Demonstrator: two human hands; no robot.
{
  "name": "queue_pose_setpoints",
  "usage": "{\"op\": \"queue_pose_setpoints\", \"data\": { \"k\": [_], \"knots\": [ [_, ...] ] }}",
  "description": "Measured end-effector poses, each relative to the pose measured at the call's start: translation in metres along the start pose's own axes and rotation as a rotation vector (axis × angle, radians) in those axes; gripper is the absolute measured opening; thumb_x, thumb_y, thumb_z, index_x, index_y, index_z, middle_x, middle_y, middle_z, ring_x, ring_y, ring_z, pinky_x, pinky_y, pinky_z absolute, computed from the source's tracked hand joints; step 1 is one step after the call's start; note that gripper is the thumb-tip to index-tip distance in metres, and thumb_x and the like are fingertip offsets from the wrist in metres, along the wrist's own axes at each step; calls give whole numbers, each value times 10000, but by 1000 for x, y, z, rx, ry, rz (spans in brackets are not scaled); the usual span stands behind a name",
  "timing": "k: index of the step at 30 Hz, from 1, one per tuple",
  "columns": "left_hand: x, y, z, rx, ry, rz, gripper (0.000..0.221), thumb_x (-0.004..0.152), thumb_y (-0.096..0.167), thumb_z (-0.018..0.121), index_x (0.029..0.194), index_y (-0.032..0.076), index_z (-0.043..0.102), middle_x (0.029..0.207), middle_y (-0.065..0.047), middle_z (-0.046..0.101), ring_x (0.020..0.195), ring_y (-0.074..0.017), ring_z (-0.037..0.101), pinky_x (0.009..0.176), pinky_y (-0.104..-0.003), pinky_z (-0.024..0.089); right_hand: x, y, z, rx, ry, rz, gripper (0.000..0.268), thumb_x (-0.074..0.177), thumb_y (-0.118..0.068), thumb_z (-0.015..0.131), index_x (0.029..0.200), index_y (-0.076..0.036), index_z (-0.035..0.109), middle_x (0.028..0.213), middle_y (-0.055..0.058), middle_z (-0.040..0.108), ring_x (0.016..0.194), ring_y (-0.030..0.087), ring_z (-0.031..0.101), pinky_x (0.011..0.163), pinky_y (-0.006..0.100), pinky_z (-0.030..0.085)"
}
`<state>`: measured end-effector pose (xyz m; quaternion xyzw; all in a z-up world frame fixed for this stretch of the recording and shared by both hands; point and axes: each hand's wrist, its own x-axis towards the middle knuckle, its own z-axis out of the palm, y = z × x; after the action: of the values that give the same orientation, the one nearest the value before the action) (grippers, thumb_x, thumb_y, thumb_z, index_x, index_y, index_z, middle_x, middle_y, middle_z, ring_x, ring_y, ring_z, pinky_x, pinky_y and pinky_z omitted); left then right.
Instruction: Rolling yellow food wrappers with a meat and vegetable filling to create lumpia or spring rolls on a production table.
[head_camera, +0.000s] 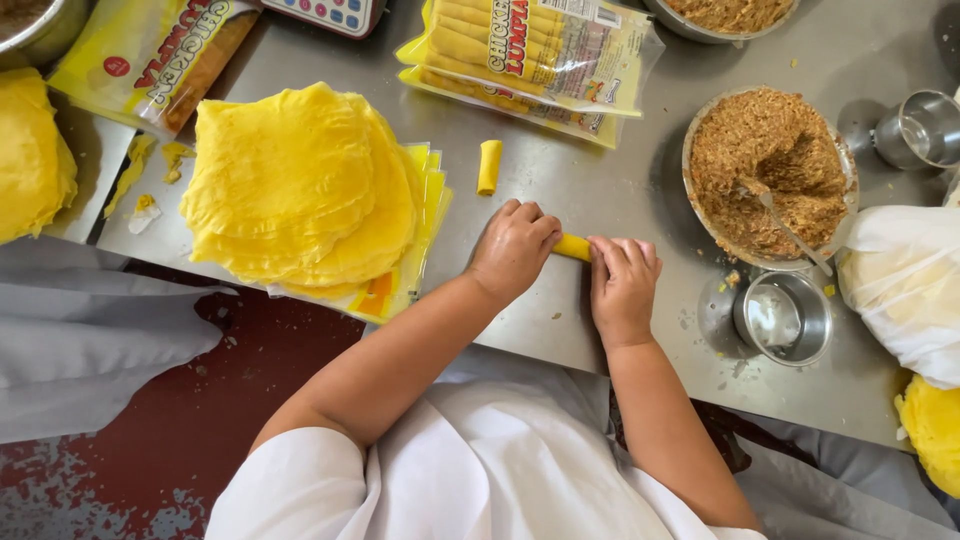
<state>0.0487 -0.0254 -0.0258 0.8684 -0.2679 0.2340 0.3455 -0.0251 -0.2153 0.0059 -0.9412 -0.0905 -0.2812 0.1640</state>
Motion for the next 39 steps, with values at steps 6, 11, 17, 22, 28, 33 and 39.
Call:
{"op": "queue_pose_setpoints", "data": {
  "k": [6, 11, 17, 22, 28, 33, 39],
  "knots": [
    [2, 20, -9, -20, -59, 274, 96, 960, 137, 713, 1054, 137, 737, 1060, -74, 715, 1046, -275, 647, 902, -346, 533, 1, -13, -12, -144, 87, -129, 236, 1083, -226, 634, 1290, -226, 746, 1155, -8, 621, 1134, 251, 566, 906, 386, 405],
    [-4, 10, 15, -33, -81, 301, 123, 922, 144, 761, 1033, 92, 752, 1016, -96, 749, 1001, -263, 680, 958, -335, 519, -2, -15, -11, -168, -46, -134, 314, 1077, -292, 623, 1362, -175, 684, 1202, 29, 608, 1213, 294, 542, 940, 422, 391],
    [-18, 23, -42, 9, -194, 360, 190, 970, 159, 724, 1133, 60, 721, 1094, -113, 742, 1062, -255, 673, 1001, -338, 505, -17, -15, -29, 39, -185, -117, 413, 993, -289, 711, 1378, -148, 660, 1220, 21, 610, 1212, 286, 559, 998, 424, 435],
    [-16, 15, -35, 61, -233, 295, 259, 1008, 180, 669, 1244, 74, 674, 1186, -110, 699, 1124, -267, 661, 1017, -333, 523, -11, -12, -29, 67, -29, -207, 326, 998, -151, 749, 1313, -80, 710, 1154, 51, 703, 1057, 262, 667, 941, 387, 512],
    [-1, 23, -45, -259, -255, -19, 378, 995, 296, 694, 1316, 105, 638, 1011, -119, 712, 972, -292, 697, 904, -368, 575, -4, -22, -26, -60, -46, -181, 433, 1002, -345, 733, 1326, -63, 676, 1260, 72, 674, 1178, 287, 612, 1008, 427, 469],
    [2, 33, -78, -641, -456, -480, 358, 895, 389, 787, 1171, 170, 722, 888, -63, 777, 823, -251, 756, 794, -375, 608, -9, -50, -24, 329, 49, -132, 318, 1018, -123, 695, 1298, 28, 689, 1079, 143, 727, 946, 330, 689, 872, 443, 525],
    [66, -18, -89, 44, -351, -233, 337, 941, 418, 689, 1197, 215, 604, 808, -100, 751, 807, -331, 772, 768, -462, 613, 8, -63, -26, 366, 25, -135, 412, 1038, -188, 660, 1369, 56, 649, 1079, 163, 715, 991, 334, 675, 918, 462, 523]
  ]
}}
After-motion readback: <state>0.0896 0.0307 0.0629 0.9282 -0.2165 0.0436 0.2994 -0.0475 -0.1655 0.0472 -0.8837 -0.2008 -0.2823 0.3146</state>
